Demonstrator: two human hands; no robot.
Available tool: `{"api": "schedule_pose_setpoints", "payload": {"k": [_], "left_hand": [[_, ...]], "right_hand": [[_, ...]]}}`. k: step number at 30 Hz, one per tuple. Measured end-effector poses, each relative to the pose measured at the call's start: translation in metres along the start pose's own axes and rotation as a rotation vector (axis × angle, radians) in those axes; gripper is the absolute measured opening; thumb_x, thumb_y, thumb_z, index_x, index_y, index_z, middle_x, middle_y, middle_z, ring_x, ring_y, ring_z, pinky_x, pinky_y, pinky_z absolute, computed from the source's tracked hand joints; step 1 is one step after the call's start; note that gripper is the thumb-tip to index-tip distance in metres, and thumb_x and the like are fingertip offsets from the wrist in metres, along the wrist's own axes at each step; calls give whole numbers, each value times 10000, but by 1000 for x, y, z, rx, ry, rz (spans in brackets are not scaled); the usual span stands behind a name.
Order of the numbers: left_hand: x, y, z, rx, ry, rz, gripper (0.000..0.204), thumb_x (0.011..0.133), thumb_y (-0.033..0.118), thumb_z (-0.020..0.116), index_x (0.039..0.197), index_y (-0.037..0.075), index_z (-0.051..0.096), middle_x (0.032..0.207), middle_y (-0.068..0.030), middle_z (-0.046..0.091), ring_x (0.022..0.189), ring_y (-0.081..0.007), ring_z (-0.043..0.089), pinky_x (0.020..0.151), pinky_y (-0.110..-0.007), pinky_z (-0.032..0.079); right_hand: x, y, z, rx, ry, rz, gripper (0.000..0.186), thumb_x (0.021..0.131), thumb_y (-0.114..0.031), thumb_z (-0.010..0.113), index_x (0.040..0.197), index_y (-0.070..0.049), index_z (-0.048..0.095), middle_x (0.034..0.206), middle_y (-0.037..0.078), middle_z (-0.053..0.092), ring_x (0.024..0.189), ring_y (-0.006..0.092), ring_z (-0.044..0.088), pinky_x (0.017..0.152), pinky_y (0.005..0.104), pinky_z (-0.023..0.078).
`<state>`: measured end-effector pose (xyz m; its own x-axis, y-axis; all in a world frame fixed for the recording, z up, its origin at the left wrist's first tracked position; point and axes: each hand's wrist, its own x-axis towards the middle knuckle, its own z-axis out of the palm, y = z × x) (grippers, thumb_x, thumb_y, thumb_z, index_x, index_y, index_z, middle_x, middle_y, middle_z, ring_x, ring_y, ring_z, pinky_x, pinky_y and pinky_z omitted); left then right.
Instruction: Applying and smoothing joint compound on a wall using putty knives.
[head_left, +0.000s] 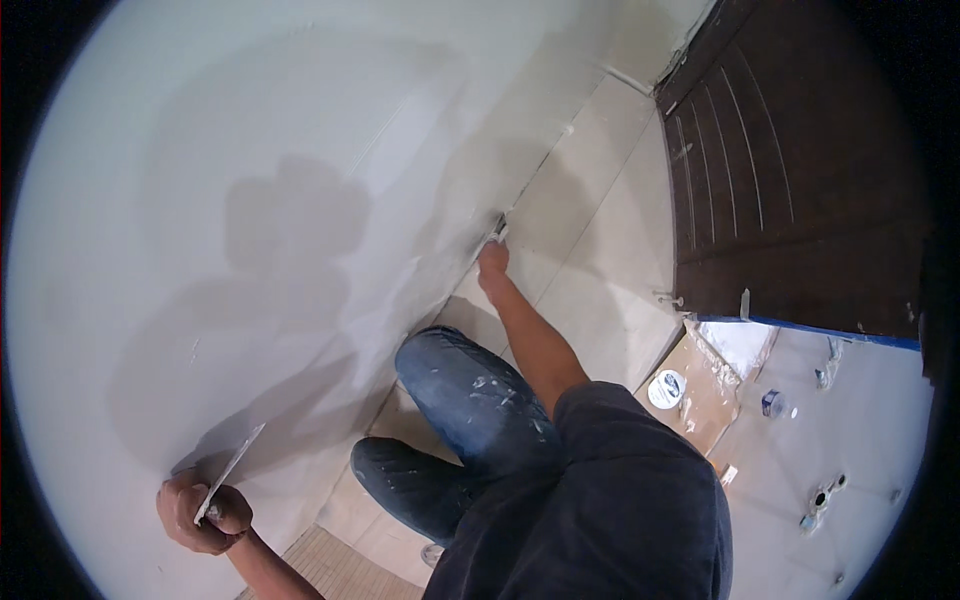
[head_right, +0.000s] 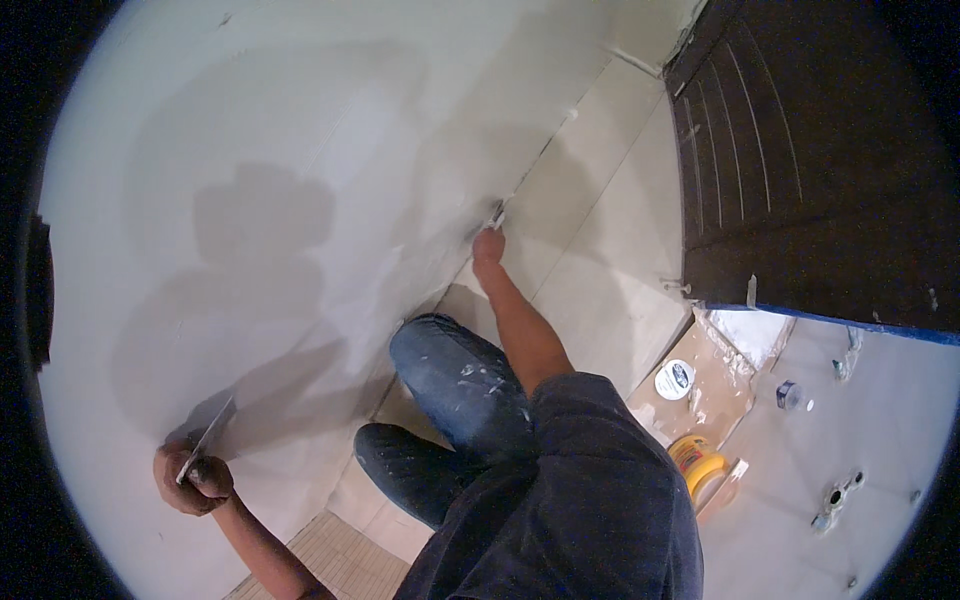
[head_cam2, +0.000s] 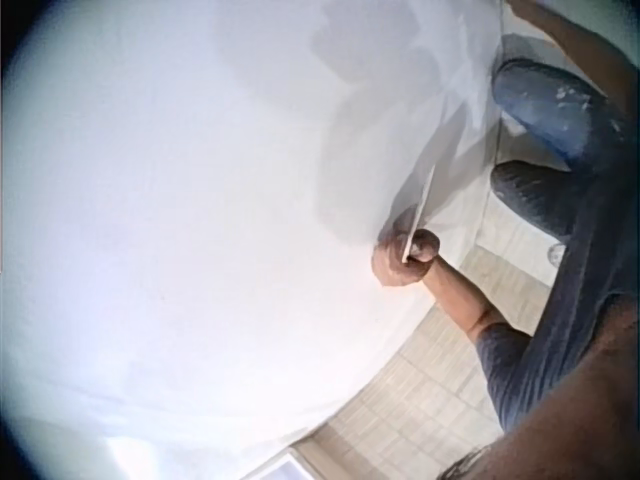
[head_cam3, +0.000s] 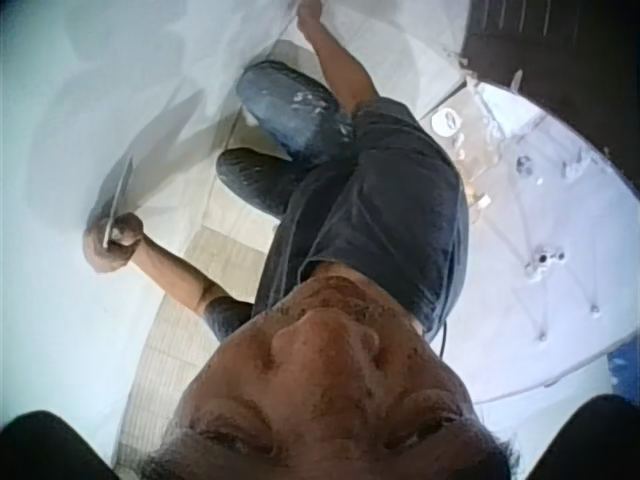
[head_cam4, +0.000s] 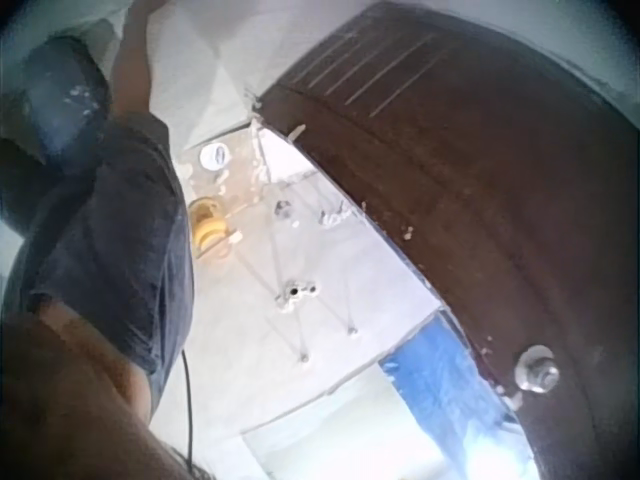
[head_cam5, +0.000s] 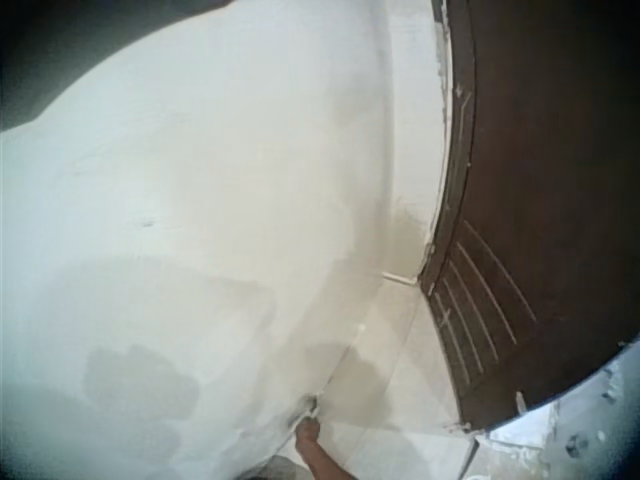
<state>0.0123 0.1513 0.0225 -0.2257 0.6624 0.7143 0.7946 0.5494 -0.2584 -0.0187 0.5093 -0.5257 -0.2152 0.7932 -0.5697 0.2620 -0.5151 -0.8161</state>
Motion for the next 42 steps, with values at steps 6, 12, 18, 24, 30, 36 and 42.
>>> {"api": "schedule_pose_setpoints", "payload": {"k": [6,12,18,24,30,36,42], "left_hand": [[-6,-6,1,-43,54,50,344,971,318,460,888,-1,556,650,-140,588,557,-305,589,505,-377,472],[-4,-8,1,18,6,87,312,990,273,416,945,-4,552,673,-115,600,550,-296,581,495,-366,465],[10,-1,5,22,43,110,159,889,140,463,903,11,555,694,-119,621,572,-308,598,518,-382,472],[25,6,4,1,102,127,43,758,69,508,792,53,529,600,-51,513,469,-218,482,421,-330,320],[27,6,3,2,148,143,167,645,47,492,801,54,552,603,-47,511,463,-213,482,405,-317,297],[24,3,4,-5,134,148,163,655,51,502,808,47,560,611,-43,517,470,-202,482,423,-315,297],[26,4,2,-14,139,159,132,685,53,512,803,38,570,631,-47,533,485,-197,495,431,-316,286]], "right_hand": [[-179,-103,7,-82,61,-481,511,934,-106,553,1416,39,467,1295,292,467,1173,421,490,1022,468,395],[-339,-152,-63,-138,-320,-1083,511,894,30,529,1402,48,479,1251,240,484,1153,324,492,1010,404,410],[-245,-215,-106,131,-105,-1024,283,983,-59,465,1182,103,584,1083,229,635,1050,325,612,951,408,453],[-162,-374,-74,113,263,-1219,443,978,-141,512,1376,55,507,1231,203,531,1170,362,480,1028,464,368],[-228,-377,-33,-106,211,-1304,563,883,-50,537,1433,41,464,1198,217,477,1137,386,446,1015,457,359],[-281,-268,-86,-218,-175,-1551,505,816,47,524,1319,52,564,1203,215,550,1146,370,506,1013,431,394],[-183,-350,-120,138,19,-1006,330,1022,-144,475,1251,67,585,1117,214,680,1069,321,631,986,380,439]]}}
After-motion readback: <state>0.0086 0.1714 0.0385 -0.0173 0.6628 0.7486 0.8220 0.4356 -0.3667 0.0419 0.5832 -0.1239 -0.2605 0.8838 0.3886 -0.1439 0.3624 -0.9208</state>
